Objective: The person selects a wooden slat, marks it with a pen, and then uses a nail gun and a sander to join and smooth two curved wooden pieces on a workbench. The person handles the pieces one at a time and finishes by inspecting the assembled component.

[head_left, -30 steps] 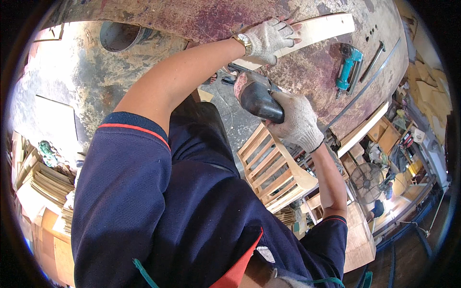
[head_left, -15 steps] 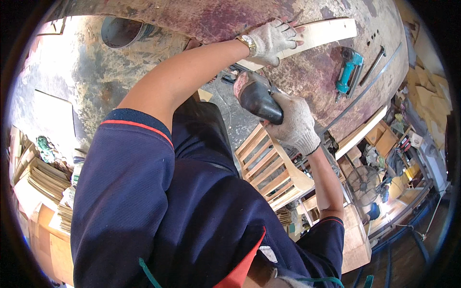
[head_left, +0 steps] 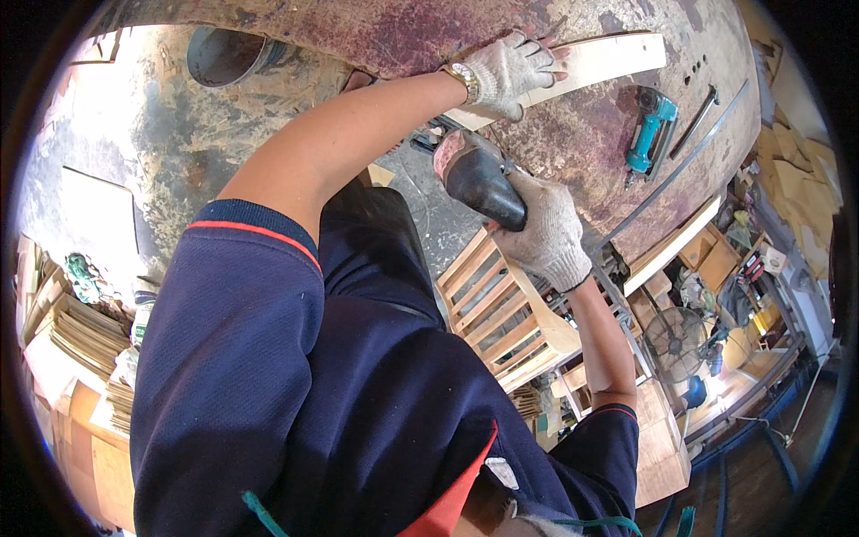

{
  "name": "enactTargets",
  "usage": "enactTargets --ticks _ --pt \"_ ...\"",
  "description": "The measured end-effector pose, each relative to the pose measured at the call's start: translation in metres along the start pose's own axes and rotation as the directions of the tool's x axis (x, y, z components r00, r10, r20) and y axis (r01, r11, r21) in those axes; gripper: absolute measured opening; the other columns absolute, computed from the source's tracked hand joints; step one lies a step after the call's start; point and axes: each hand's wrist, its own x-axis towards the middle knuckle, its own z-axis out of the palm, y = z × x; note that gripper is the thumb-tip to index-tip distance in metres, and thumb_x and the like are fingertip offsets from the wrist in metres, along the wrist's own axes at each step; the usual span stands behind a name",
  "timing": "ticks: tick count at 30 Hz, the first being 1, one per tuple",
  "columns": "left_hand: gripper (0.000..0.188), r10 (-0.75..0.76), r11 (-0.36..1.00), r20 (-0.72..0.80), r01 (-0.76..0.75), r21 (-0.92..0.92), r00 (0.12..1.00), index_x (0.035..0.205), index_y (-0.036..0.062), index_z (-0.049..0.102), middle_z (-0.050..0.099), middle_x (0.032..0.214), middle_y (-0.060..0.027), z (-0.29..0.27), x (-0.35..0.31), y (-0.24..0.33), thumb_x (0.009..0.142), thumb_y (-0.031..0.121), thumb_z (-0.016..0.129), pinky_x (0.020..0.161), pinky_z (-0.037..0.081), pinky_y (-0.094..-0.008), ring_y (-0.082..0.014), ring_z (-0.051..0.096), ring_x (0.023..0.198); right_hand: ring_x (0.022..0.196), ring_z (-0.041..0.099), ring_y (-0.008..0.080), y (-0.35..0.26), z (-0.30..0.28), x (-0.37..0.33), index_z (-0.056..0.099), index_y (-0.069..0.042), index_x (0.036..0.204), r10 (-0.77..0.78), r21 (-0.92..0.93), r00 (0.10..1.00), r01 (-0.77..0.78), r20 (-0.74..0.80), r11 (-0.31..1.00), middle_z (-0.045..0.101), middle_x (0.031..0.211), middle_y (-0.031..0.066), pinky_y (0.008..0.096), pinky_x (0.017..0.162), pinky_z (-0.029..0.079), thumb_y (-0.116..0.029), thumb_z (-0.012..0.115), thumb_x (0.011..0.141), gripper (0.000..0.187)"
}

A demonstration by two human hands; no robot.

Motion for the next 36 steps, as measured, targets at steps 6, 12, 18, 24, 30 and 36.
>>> enactTargets --ticks 6,12,18,24,30,36 --pt "0.105 -0.009 1.000 -0.027 0.009 -0.028 1.000 0.161 0.0240 0.046 0.027 0.176 -0.0070 -0.002 -0.002 0.001 0.067 0.049 0.086 0.132 0.020 -0.0494 -0.0272 0.029 0.160 0.089 0.074 0.0413 -0.004 0.001 0.000 0.069 -0.003 0.107 0.009 0.033 1.000 -0.008 -0.024 0.999 0.072 0.089 0.0226 0.0501 0.081 0.058 -0.026 0.080 0.071 0.044" --pt "0.105 -0.011 1.000 -0.017 0.011 -0.002 1.000 0.160 0.0239 0.046 0.027 0.176 -0.0063 0.000 -0.001 0.001 0.067 0.050 0.086 0.132 0.019 -0.0507 -0.0265 0.030 0.160 0.089 0.074 0.0415 -0.008 0.005 -0.001 0.069 -0.003 0.107 0.049 0.072 0.998 -0.046 -0.034 0.996 0.072 0.089 0.0232 0.0497 0.081 0.058 -0.025 0.080 0.071 0.043" --pt "0.104 -0.013 1.000 -0.028 0.013 0.005 1.000 0.161 0.0238 0.046 0.027 0.176 -0.0057 0.001 -0.002 0.001 0.068 0.050 0.085 0.132 0.018 -0.0521 -0.0268 0.029 0.160 0.089 0.074 0.0418 -0.008 0.013 -0.002 0.069 -0.003 0.108 0.045 0.106 0.996 -0.037 -0.073 0.994 0.072 0.091 0.0235 0.0498 0.081 0.058 -0.023 0.078 0.072 0.042" --pt "0.105 0.013 1.000 -0.001 -0.013 0.025 1.000 0.161 0.0203 0.045 0.026 0.176 -0.0113 -0.002 -0.001 0.000 0.069 0.052 0.085 0.132 0.020 -0.0487 -0.0282 0.029 0.160 0.089 0.073 0.0436 -0.004 0.014 -0.005 0.069 -0.003 0.109 0.061 0.134 0.997 -0.055 -0.043 0.989 0.071 0.091 0.0240 0.0505 0.080 0.058 -0.025 0.078 0.071 0.044" --pt "0.105 0.041 0.999 0.010 -0.041 0.002 0.999 0.162 0.0181 0.044 0.025 0.176 -0.0130 -0.002 0.000 -0.003 0.071 0.049 0.085 0.133 0.021 -0.0460 -0.0283 0.026 0.161 0.086 0.072 0.0431 0.002 0.014 -0.008 0.069 -0.003 0.106 0.007 0.113 0.997 0.002 -0.079 0.994 0.070 0.087 0.0235 0.0497 0.078 0.056 -0.022 0.077 0.070 0.042" --pt "0.103 -0.005 1.000 0.019 0.005 -0.014 1.000 0.163 0.0189 0.042 0.022 0.177 -0.0120 -0.006 -0.003 0.000 0.074 0.049 0.082 0.133 0.020 -0.0446 -0.0277 0.024 0.162 0.079 0.072 0.0418 -0.002 0.021 -0.007 0.068 -0.003 0.103 -0.021 0.111 0.983 0.042 -0.183 0.993 0.069 0.081 0.0231 0.0465 0.073 0.055 -0.016 0.075 0.071 0.035"
